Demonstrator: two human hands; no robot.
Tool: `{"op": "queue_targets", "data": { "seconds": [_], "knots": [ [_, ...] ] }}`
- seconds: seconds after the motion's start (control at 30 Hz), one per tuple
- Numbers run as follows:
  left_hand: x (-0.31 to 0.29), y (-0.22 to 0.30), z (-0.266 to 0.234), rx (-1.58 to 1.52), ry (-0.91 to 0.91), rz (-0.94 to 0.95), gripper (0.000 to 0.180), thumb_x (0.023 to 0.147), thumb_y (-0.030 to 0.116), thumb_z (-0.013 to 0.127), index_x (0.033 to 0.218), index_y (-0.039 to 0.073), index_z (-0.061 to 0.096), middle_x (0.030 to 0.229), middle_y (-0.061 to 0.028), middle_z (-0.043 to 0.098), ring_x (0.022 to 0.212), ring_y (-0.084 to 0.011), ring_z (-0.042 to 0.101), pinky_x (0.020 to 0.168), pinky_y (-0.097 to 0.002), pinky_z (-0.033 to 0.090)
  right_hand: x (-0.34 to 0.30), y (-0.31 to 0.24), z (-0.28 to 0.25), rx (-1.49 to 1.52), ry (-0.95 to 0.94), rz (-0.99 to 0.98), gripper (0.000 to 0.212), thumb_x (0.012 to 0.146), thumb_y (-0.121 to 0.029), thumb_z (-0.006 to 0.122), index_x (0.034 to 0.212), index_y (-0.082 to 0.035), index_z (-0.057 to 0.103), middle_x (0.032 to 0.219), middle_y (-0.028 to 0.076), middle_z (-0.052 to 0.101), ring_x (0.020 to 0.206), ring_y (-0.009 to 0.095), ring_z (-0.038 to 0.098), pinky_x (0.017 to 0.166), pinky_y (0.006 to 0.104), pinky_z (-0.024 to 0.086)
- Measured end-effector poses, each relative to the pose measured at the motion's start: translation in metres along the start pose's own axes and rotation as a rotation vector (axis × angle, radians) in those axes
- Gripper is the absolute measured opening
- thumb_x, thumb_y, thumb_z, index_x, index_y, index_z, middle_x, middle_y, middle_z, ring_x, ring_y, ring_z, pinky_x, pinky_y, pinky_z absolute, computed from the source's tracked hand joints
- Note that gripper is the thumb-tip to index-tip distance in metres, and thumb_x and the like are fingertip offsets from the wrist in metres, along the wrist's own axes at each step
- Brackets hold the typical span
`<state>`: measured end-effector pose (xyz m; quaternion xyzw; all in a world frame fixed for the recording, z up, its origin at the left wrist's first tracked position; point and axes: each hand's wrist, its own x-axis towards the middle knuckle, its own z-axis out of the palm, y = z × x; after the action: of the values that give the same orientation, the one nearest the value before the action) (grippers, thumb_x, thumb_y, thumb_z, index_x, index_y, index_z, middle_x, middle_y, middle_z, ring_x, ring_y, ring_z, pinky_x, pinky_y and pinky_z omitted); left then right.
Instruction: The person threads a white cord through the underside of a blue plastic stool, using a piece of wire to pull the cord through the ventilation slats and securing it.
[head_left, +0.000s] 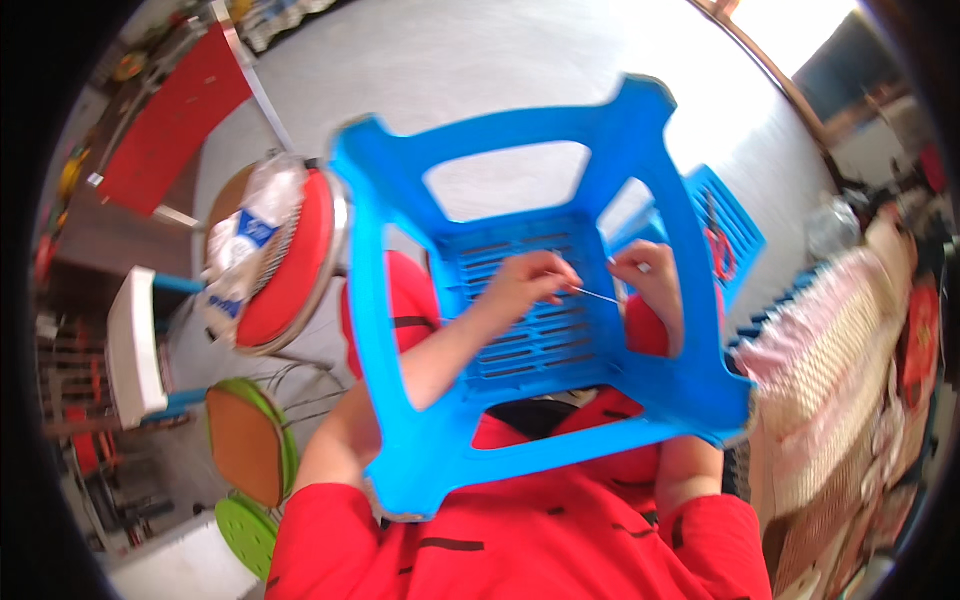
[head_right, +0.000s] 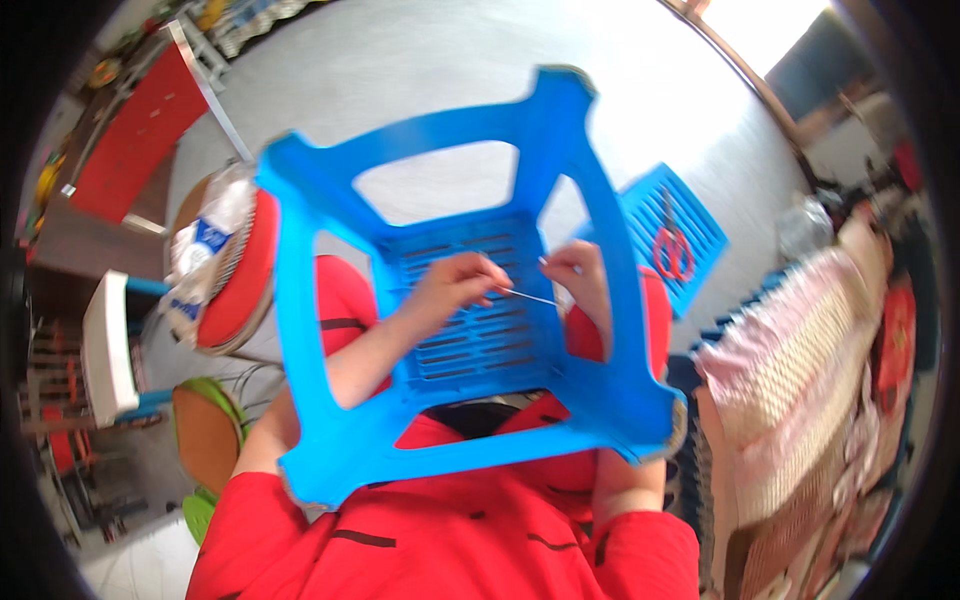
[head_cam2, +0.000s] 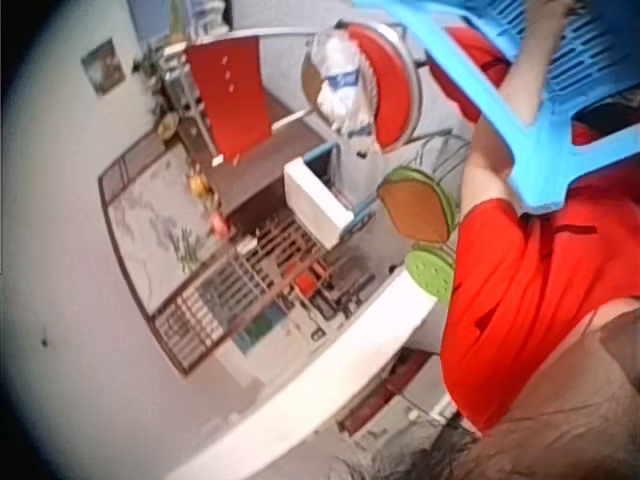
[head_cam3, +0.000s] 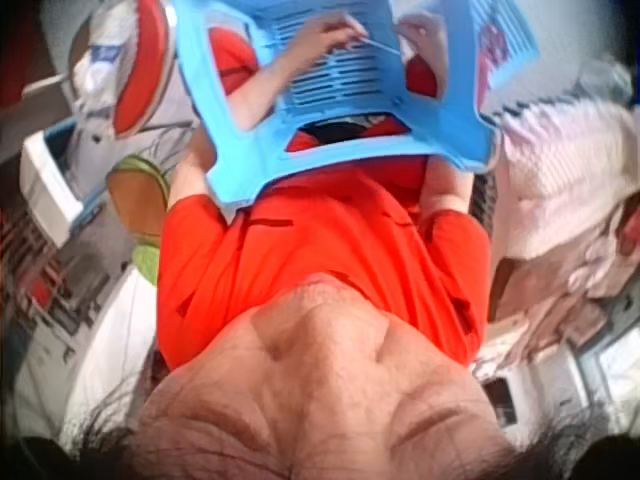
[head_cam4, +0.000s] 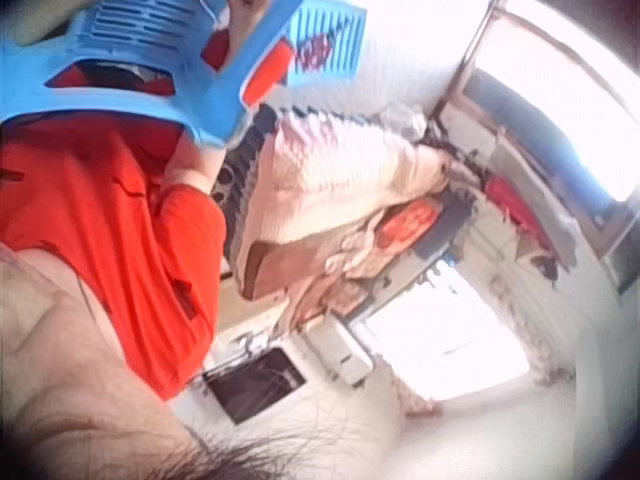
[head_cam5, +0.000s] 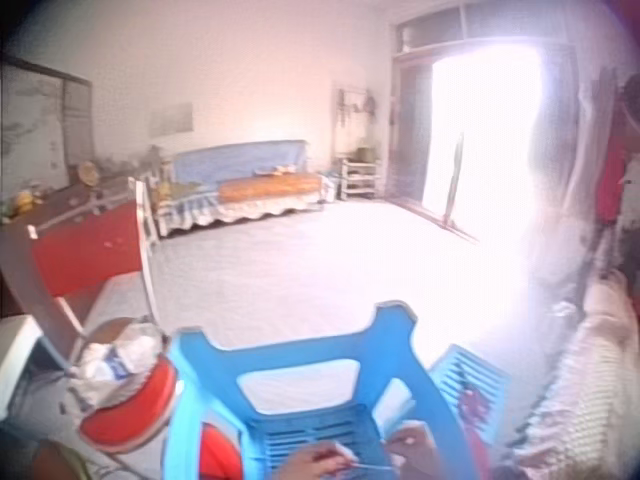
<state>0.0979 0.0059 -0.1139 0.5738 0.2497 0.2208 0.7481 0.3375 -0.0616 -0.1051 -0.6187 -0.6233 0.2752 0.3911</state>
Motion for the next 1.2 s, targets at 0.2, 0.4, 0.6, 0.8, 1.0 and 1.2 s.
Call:
{"op": "queue_targets", "data": {
  "seconds": [0.2,0.4,0.6,0.8,1.0,1.2],
  "knots": [
    [0.003,0.005,0.003,0.052,-0.039,-0.165,0.011,0.094,0.015,0.053,0.093,0.007,0.062,0.096,-0.0039,0.065,0.092,-0.0134,0.063,0.075,-0.0259,0.050,-0.006,-0.027,-0.005,0.272,0.110,0.333,0.010,0.085,-0.009,0.070,0.083,0.001,0.069,0.078,0.008,0.067,0.071,0.014,0.064,0.062,0.0255,0.050],
    [-0.001,0.005,0.009,-0.039,-0.135,-0.179,0.013,0.095,0.015,0.053,0.095,0.005,0.061,0.096,-0.0045,0.063,0.086,-0.0132,0.062,0.073,-0.0267,0.050,-0.004,-0.040,0.008,0.352,-0.100,0.336,0.009,0.086,-0.002,0.065,0.092,0.003,0.071,0.081,0.008,0.069,0.070,0.013,0.067,0.064,0.0239,0.055],
    [-0.001,-0.006,0.012,-0.250,-0.179,-0.265,0.016,0.096,0.017,0.055,0.097,0.002,0.061,0.090,-0.0048,0.060,0.078,-0.0127,0.059,0.073,-0.0266,0.050,-0.003,-0.039,0.013,0.328,-0.170,0.265,0.013,0.085,0.000,0.065,0.095,0.006,0.070,0.085,0.012,0.070,0.072,0.016,0.069,0.065,0.0260,0.057],
    [0.002,-0.008,0.013,-0.333,-0.133,-0.296,0.016,0.095,0.017,0.054,0.093,0.002,0.061,0.088,-0.0054,0.060,0.077,-0.0130,0.060,0.071,-0.0268,0.051,-0.003,-0.032,0.013,0.427,-0.253,0.333,0.010,0.084,0.003,0.065,0.092,0.008,0.068,0.087,0.013,0.069,0.076,0.019,0.070,0.069,0.0276,0.059],
    [0.002,-0.004,0.015,-0.329,-0.122,-0.284,0.016,0.094,0.017,0.054,0.087,0.004,0.060,0.083,-0.0047,0.061,0.072,-0.0120,0.060,0.068,-0.0250,0.050,-0.003,-0.031,0.014,0.453,-0.292,0.359,0.010,0.083,0.004,0.065,0.091,0.009,0.067,0.085,0.013,0.068,0.076,0.019,0.070,0.070,0.0271,0.059],
    [0.002,-0.001,0.014,-0.309,-0.102,-0.321,0.017,0.093,0.017,0.053,0.084,0.005,0.060,0.079,-0.0040,0.060,0.068,-0.0114,0.059,0.064,-0.0242,0.049,-0.002,-0.033,0.013,0.333,-0.296,0.233,0.008,0.083,0.004,0.066,0.090,0.006,0.070,0.085,0.010,0.064,0.075,0.018,0.068,0.068,0.0262,0.058]
  ]
}}
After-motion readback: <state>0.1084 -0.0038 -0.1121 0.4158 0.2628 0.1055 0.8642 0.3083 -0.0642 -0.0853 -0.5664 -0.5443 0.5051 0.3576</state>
